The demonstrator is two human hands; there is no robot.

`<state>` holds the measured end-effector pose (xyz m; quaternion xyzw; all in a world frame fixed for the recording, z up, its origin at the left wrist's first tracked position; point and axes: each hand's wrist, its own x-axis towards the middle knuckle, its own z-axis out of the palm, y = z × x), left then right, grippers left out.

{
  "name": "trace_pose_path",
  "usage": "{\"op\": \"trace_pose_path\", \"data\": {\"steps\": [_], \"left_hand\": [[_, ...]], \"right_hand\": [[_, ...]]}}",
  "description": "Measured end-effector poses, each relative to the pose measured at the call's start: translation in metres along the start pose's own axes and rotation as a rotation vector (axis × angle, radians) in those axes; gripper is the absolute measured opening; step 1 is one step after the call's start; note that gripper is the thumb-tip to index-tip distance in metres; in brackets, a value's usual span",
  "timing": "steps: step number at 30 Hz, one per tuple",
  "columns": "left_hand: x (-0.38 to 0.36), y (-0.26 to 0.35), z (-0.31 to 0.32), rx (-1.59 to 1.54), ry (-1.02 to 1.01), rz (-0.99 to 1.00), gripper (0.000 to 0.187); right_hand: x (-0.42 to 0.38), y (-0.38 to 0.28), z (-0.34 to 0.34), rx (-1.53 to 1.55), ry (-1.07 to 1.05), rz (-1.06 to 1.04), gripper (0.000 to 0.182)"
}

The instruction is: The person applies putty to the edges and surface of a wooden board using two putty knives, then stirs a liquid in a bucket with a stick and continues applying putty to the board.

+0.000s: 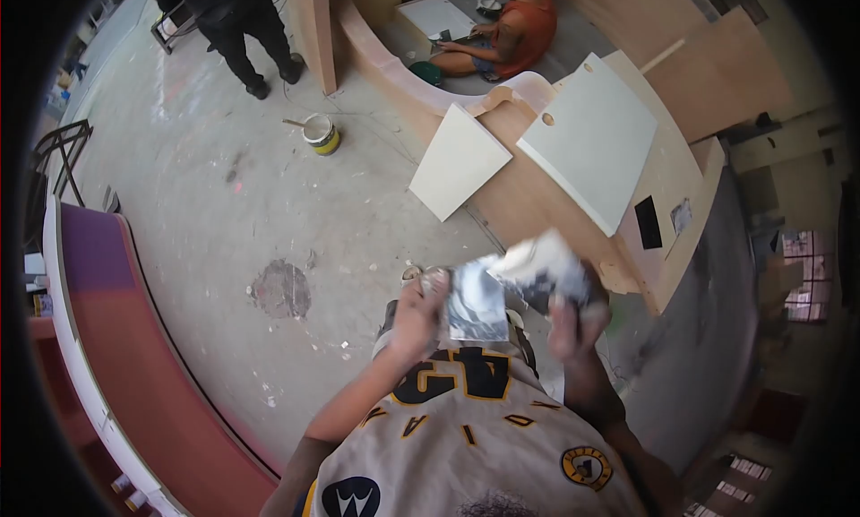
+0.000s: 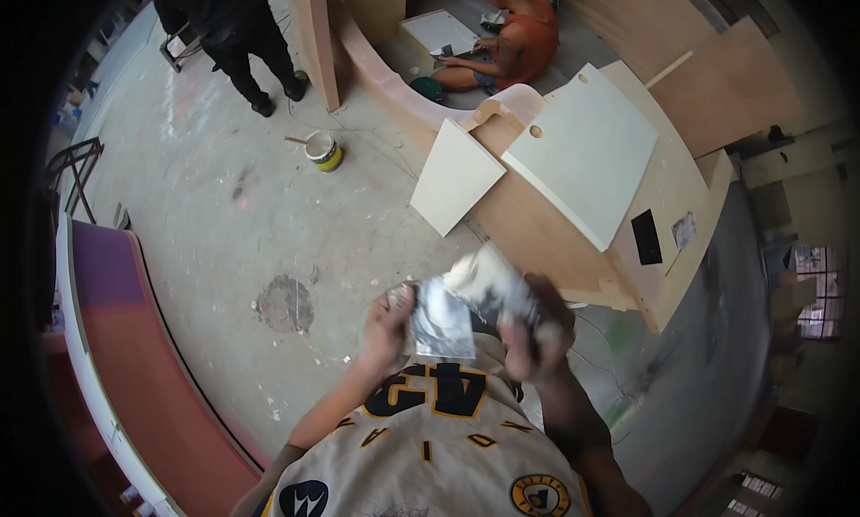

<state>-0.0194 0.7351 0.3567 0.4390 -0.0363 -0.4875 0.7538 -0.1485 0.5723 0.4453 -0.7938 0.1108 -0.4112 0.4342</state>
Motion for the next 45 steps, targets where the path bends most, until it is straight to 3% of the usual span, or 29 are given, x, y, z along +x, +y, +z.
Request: {"op": "trace_pose_path", "data": {"steps": [3, 4, 6, 9, 13, 17, 19, 21, 24, 26, 29, 31, 34, 37, 39, 41, 42, 45], "left_hand": [[-0.010, 0.029, 0.002, -0.458, -0.097, -0.278, 0.037], [-0.010, 0.021, -0.008, -0.503, -0.210, -0.265, 0.038], [-0.027, 0.024, -0.007, -0.318, -0.169, -0.213, 0.039], [-0.047, 0.016, -0.013, -0.255, -0.150, -0.187, 0.040], [-0.078, -0.001, -0.023, -0.318, -0.135, -0.148, 0.040], [-0.110, -0.020, -0.018, -0.345, -0.197, -0.252, 0.041], [-0.128, -0.036, -0.011, -0.314, -0.290, -0.376, 0.042], [-0.153, -0.054, 0.003, -0.252, -0.425, -0.401, 0.044], [-0.195, -0.065, 0.002, -0.115, -0.290, -0.331, 0.044], [-0.203, -0.066, -0.011, -0.108, -0.287, -0.254, 0.041], [-0.221, -0.059, -0.011, -0.157, -0.293, -0.245, 0.041], [-0.227, -0.065, -0.018, -0.152, -0.321, -0.304, 0.041], [-0.241, -0.076, -0.017, -0.092, -0.278, -0.323, 0.039], [-0.250, -0.075, -0.033, 0.019, -0.169, -0.209, 0.040], [-0.257, -0.065, -0.051, -0.011, -0.115, -0.136, 0.042], [-0.272, -0.042, -0.084, -0.095, -0.111, -0.075, 0.044], [-0.279, -0.033, -0.093, -0.067, -0.039, -0.003, 0.045], [-0.291, -0.009, -0.117, -0.184, 0.066, 0.132, 0.047]], "right_hand": [[-0.002, -0.032, -0.004, -0.069, -0.427, -0.519, 0.026], [-0.014, -0.033, -0.001, -0.186, -0.472, -0.533, 0.032], [-0.048, -0.026, 0.007, -0.426, -0.556, -0.553, 0.045], [-0.089, -0.015, 0.006, -0.511, -0.399, -0.306, 0.046], [-0.122, -0.029, -0.026, -0.945, -0.613, -0.239, 0.048], [-0.186, -0.064, -0.032, -0.567, -0.220, -0.201, 0.044], [-0.215, -0.085, -0.028, -0.470, -0.132, -0.399, 0.048], [-0.237, -0.108, -0.012, -0.575, -0.047, -0.566, 0.046], [-0.274, -0.087, -0.005, -0.416, 0.073, -0.377, 0.042], [-0.288, -0.091, -0.022, -0.660, -0.007, -0.214, 0.040], [-0.307, -0.111, -0.035, -0.767, -0.158, -0.219, 0.042], [-0.320, -0.123, -0.025, -0.601, 0.064, -0.300, 0.038], [-0.316, -0.147, -0.004, -0.489, 0.134, -0.481, 0.040], [-0.323, -0.106, 0.034, -0.300, 0.279, -0.404, 0.037], [-0.313, -0.101, 0.032, -0.480, 0.067, -0.249, 0.048], [-0.309, -0.085, 0.038, -0.711, -0.245, -0.225, 0.054], [-0.309, -0.081, 0.046, -0.697, -0.366, -0.170, 0.060], [-0.310, -0.075, 0.080, -0.393, -0.276, 0.014, 0.064]]}}
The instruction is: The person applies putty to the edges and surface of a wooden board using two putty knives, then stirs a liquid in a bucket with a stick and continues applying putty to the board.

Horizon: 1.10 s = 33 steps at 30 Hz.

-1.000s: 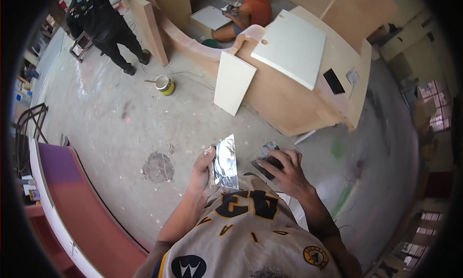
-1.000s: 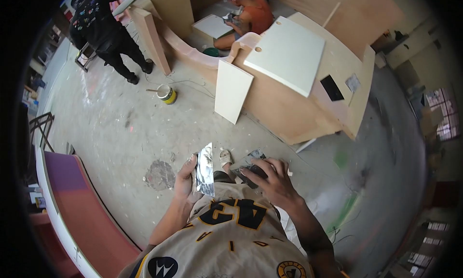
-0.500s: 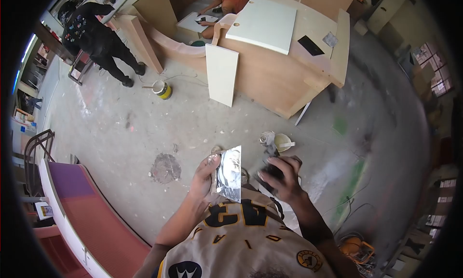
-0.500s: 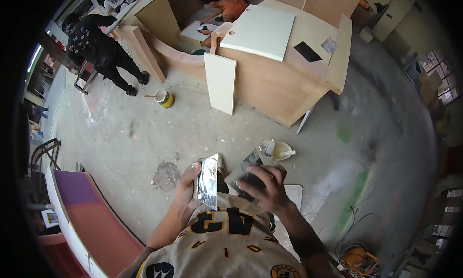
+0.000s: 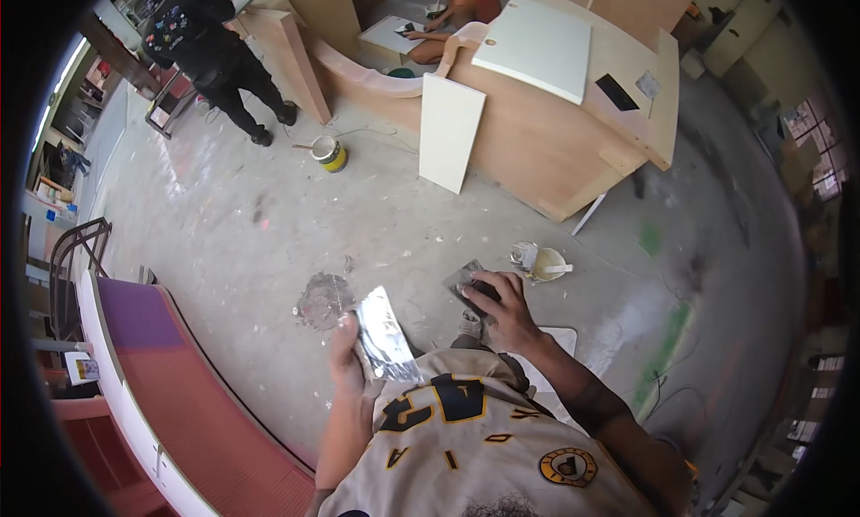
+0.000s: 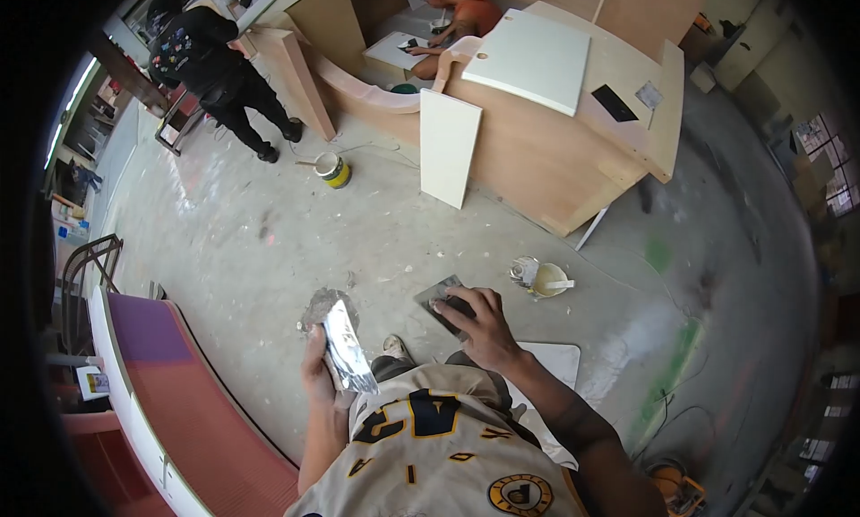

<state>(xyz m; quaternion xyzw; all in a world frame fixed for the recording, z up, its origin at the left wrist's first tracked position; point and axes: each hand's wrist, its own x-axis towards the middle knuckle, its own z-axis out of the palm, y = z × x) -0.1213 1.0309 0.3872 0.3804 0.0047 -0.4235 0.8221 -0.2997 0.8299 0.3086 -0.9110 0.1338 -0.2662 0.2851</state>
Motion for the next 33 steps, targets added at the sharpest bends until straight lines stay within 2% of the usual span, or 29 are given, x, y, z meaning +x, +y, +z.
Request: {"op": "trace_pose_path", "data": {"steps": [1, 4, 5, 8, 10, 12, 14, 17, 18, 19, 20, 21, 23, 24, 25, 26, 27, 30, 31, 33], "left_hand": [[-0.002, 0.009, -0.004, -0.045, 0.035, 0.031, 0.046], [-0.005, 0.036, -0.025, -0.182, 0.102, 0.122, 0.043], [-0.005, 0.042, -0.044, -0.227, 0.098, 0.154, 0.042], [-0.005, 0.065, -0.083, -0.261, 0.081, 0.216, 0.045], [-0.006, 0.084, -0.100, -0.240, 0.120, 0.268, 0.048], [-0.004, 0.098, -0.125, -0.202, -0.039, 0.293, 0.050], [0.000, 0.101, -0.161, -0.119, 0.009, 0.291, 0.050], [0.023, 0.126, -0.154, -0.057, 0.102, 0.393, 0.033], [0.031, 0.138, -0.138, -0.012, 0.010, 0.456, 0.036], [0.037, 0.143, -0.142, 0.235, 0.022, 0.556, 0.037], [0.043, 0.149, -0.148, 0.484, 0.015, 0.642, 0.039], [0.051, 0.150, -0.152, 0.734, -0.019, 0.725, 0.040], [0.065, 0.166, -0.133, 0.849, -0.218, 0.886, 0.040], [0.076, 0.170, -0.121, 0.888, -0.335, 0.973, 0.040], [0.086, 0.169, -0.115, 0.960, -0.378, 1.023, 0.040], [0.100, 0.170, -0.108, 1.027, -0.464, 1.023, 0.038], [0.114, 0.171, -0.102, 1.095, -0.542, 1.030, 0.037], [0.143, 0.174, -0.079, 1.258, -0.647, 1.010, 0.034], [0.155, 0.176, -0.067, 1.308, -0.675, 0.993, 0.033], [0.183, 0.177, -0.040, 1.410, -0.734, 0.982, 0.032]], "right_hand": [[0.011, -0.006, 0.011, 0.098, 0.089, -0.024, 0.058], [0.045, -0.043, 0.042, 0.426, 0.182, 0.331, 0.039], [0.049, -0.042, 0.061, 0.612, 0.143, 0.456, 0.027], [0.095, -0.086, 0.072, 0.972, 0.150, 0.735, 0.024], [0.110, -0.098, 0.088, 1.228, 0.177, 0.845, 0.021], [0.125, -0.109, 0.094, 1.399, 0.087, 0.964, 0.021], [0.141, -0.139, 0.086, 1.526, 0.109, 0.943, 0.024], [0.164, -0.165, 0.089, 1.652, 0.032, 1.079, 0.026], [0.166, -0.165, 0.093, 1.681, 0.018, 1.098, 0.027], [0.167, -0.167, 0.093, 1.709, 0.028, 1.116, 0.028], [0.168, -0.173, 0.095, 1.712, -0.044, 1.030, 0.029], [0.170, -0.184, 0.101, 1.711, -0.092, 0.942, 0.031], [0.177, -0.192, 0.111, 1.733, -0.124, 1.037, 0.032], [0.178, -0.186, 0.114, 1.771, -0.113, 1.207, 0.032], [0.181, -0.186, 0.117, 1.824, -0.085, 1.193, 0.027], [0.188, -0.183, 0.118, 1.876, -0.061, 1.176, 0.024], [0.197, -0.177, 0.108, 1.905, -0.127, 1.118, 0.033], [0.206, -0.147, 0.124, 2.019, 0.023, 1.043, 0.038], [0.207, -0.129, 0.132, 2.017, 0.118, 1.037, 0.041], [0.217, -0.092, 0.131, 1.870, 0.147, 0.955, 0.041]]}}
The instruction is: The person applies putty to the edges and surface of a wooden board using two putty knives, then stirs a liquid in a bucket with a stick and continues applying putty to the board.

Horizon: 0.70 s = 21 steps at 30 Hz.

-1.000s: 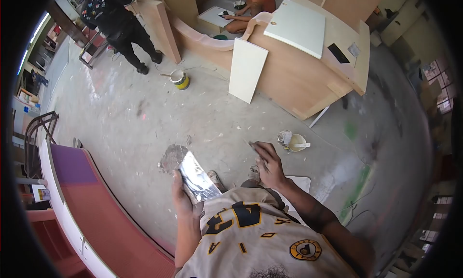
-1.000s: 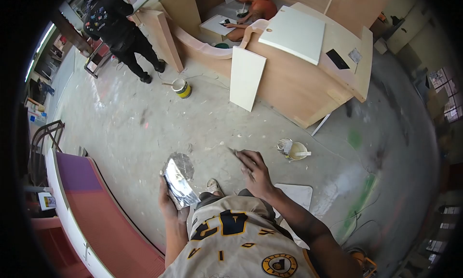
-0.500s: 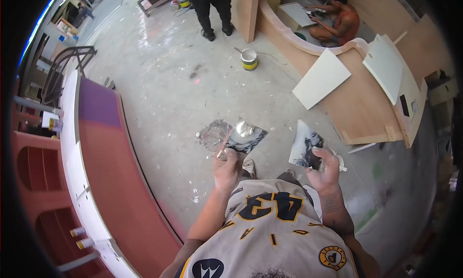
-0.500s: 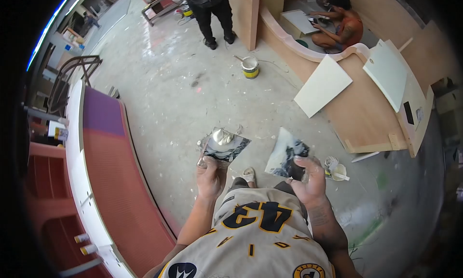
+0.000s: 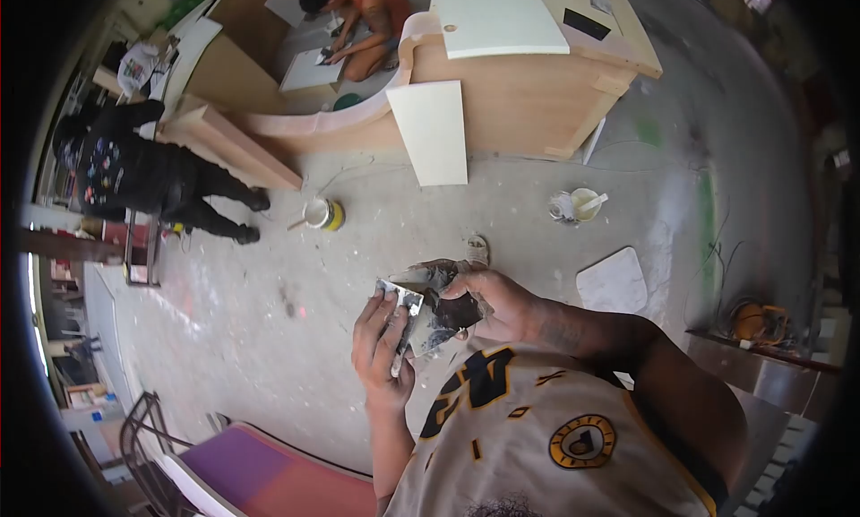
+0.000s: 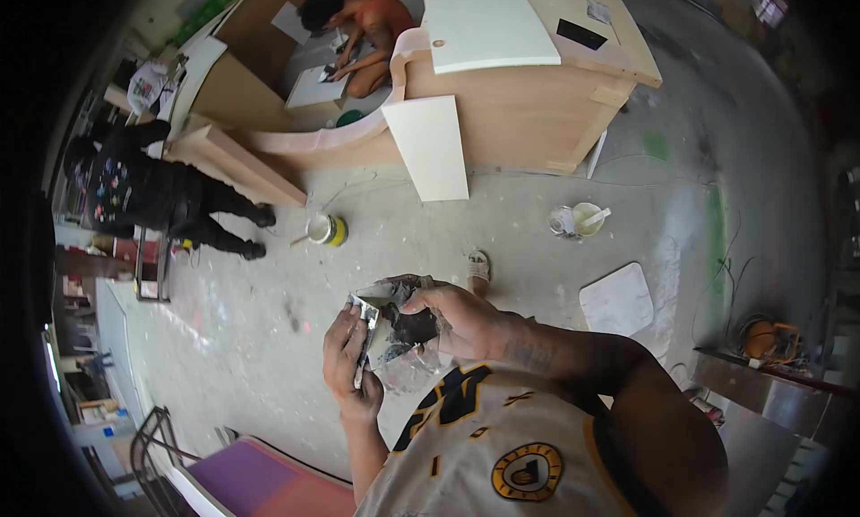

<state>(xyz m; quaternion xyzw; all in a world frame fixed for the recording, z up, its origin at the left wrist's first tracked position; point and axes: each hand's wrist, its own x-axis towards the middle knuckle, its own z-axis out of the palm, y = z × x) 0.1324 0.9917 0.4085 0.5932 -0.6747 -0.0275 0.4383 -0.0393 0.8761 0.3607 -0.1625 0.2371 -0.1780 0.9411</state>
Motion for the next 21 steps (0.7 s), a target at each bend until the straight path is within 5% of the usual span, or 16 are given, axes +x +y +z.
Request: {"op": "trace_pose_path", "data": {"steps": [2, 4, 6, 7, 8, 10, 13, 14, 15, 18, 20, 21], "left_hand": [[-0.017, -0.005, -0.027, 0.076, -0.059, 0.068, 0.030], [0.062, -0.029, -0.008, 0.062, -0.121, -0.019, 0.034], [0.101, -0.053, -0.006, 0.179, -0.332, 0.087, 0.032], [0.111, -0.062, 0.003, 0.065, -0.290, 0.006, 0.033], [0.114, -0.070, 0.016, -0.054, -0.251, -0.079, 0.034], [0.114, -0.090, 0.038, -0.361, -0.097, -0.285, 0.037], [0.152, -0.112, 0.049, -1.301, 0.298, -1.014, 0.038], [0.166, -0.128, 0.052, -1.727, 0.140, -1.118, 0.038], [0.181, -0.145, 0.055, -2.153, -0.048, -1.195, 0.039], [0.227, -0.140, 0.079, -1.516, -0.055, -1.603, 0.031], [0.224, -0.183, 0.085, -1.603, -0.192, -1.547, 0.029], [0.209, -0.230, 0.089, -1.909, -0.390, -1.392, 0.030]], "right_hand": [[0.003, 0.028, 0.010, 0.011, -0.015, -0.071, 0.041], [0.027, -0.063, 0.035, 0.250, 0.006, -0.026, 0.042], [0.042, -0.096, 0.029, 0.063, 0.073, -0.338, 0.042], [0.052, -0.129, 0.021, 0.349, 0.038, -0.207, 0.042], [0.057, -0.152, 0.004, 0.293, -0.078, -0.268, 0.041], [0.065, -0.179, -0.006, 0.076, -0.079, -0.503, 0.033], [0.063, -0.203, -0.004, -0.486, 0.090, -0.728, 0.034], [0.063, -0.202, -0.005, -0.612, 0.109, -0.736, 0.038], [0.074, -0.217, -0.002, -0.926, -0.058, -0.983, 0.042], [0.106, -0.226, 0.027, -1.398, -0.259, -1.487, 0.042], [0.125, -0.216, 0.042, -1.579, -0.298, -1.506, 0.047], [0.135, -0.216, 0.044, -1.688, -0.221, -1.445, 0.048]]}}
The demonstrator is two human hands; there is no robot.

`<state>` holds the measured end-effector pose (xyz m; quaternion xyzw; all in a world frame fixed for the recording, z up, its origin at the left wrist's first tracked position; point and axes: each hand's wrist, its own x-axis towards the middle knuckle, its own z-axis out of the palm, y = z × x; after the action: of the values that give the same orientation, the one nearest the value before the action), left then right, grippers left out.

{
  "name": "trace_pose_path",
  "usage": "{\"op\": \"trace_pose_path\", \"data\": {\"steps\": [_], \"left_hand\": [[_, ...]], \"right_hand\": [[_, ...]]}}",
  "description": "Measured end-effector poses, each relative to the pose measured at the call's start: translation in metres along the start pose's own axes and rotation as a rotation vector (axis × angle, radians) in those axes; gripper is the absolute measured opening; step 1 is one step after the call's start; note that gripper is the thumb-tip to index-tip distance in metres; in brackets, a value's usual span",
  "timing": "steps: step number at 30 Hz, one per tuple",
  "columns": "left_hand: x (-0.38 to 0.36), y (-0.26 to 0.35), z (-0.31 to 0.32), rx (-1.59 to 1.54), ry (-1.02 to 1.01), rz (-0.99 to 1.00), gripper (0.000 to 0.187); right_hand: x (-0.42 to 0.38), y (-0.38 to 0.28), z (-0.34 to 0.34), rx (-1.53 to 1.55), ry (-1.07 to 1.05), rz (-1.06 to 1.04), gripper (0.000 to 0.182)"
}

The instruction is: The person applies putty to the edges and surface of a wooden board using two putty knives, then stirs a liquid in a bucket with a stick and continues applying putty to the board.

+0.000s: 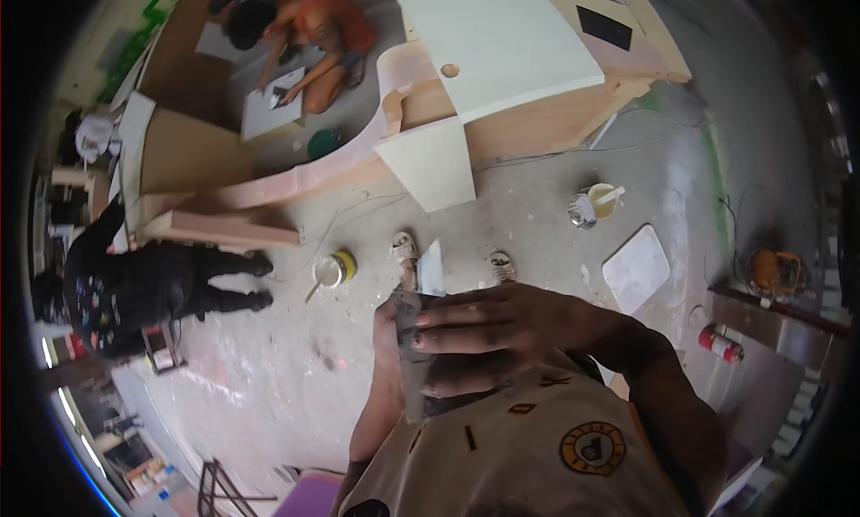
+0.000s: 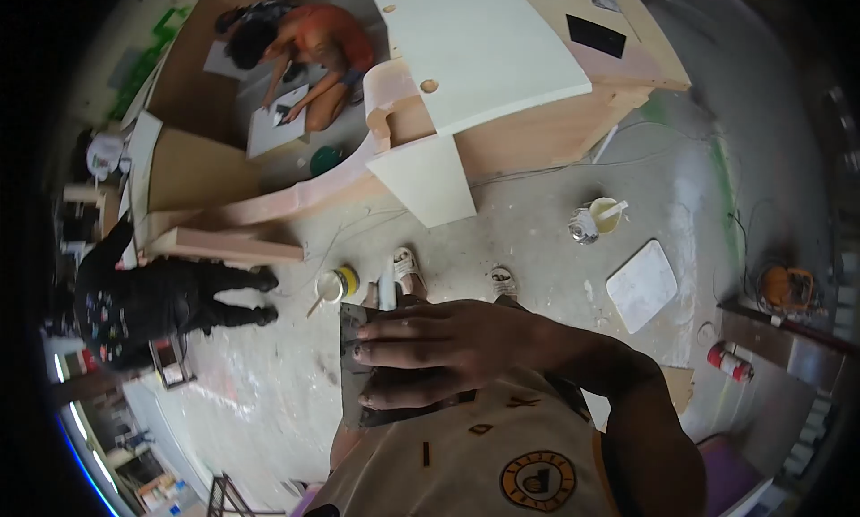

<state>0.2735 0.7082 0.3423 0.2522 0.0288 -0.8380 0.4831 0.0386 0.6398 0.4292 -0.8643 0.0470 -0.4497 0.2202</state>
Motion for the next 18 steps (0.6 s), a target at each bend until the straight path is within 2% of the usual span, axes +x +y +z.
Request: {"op": "trace_pose_path", "data": {"steps": [2, 3, 6, 7, 10, 11, 12, 13, 14, 15, 16, 17, 18], "left_hand": [[0.006, 0.026, 0.058, 0.117, 0.012, 0.211, 0.034], [0.017, 0.052, 0.055, 0.198, -0.011, 0.161, 0.038], [0.036, 0.103, 0.074, 0.237, 0.151, 0.128, 0.037], [0.041, 0.121, 0.078, 0.221, 0.116, 0.086, 0.036], [0.052, 0.171, 0.038, 0.166, 0.041, 0.078, 0.042], [0.054, 0.196, 0.036, 0.104, -0.072, 0.043, 0.042], [0.054, 0.214, 0.049, 0.134, -0.055, 0.062, 0.041], [0.054, 0.231, 0.074, 0.172, -0.039, 0.066, 0.041], [0.064, 0.247, 0.068, 0.112, -0.124, -0.039, 0.033], [0.075, 0.262, 0.063, 0.061, -0.204, -0.149, 0.028], [0.084, 0.268, 0.067, -0.066, -0.243, -0.286, 0.023], [0.090, 0.270, 0.064, -0.107, -0.314, -0.376, 0.020], [0.099, 0.270, 0.061, -0.149, -0.393, -0.475, 0.021]], "right_hand": [[0.010, 0.014, 0.018, -0.182, -0.120, 0.125, 0.051], [0.020, 0.023, 0.024, -0.288, -0.118, 0.223, 0.049], [0.055, 0.044, 0.038, -0.523, -0.179, 0.505, 0.045], [0.063, 0.053, 0.050, -0.534, -0.165, 0.583, 0.047], [0.079, 0.073, 0.065, -0.520, -0.034, 0.757, 0.052], [0.075, 0.083, 0.068, -0.618, -0.168, 0.827, 0.050], [0.066, 0.090, 0.070, -0.721, -0.297, 0.904, 0.047], [0.057, 0.094, 0.073, -0.595, -0.222, 0.989, 0.046], [0.052, 0.099, 0.076, -0.470, -0.150, 1.069, 0.044], [0.067, 0.102, 0.075, -0.390, 0.075, 1.139, 0.048], [0.069, 0.106, 0.088, -0.185, 0.507, 1.152, 0.037], [0.074, 0.104, 0.092, 0.034, 0.814, 1.231, 0.033], [0.093, 0.108, 0.084, 0.305, 1.026, 1.261, 0.031]]}}
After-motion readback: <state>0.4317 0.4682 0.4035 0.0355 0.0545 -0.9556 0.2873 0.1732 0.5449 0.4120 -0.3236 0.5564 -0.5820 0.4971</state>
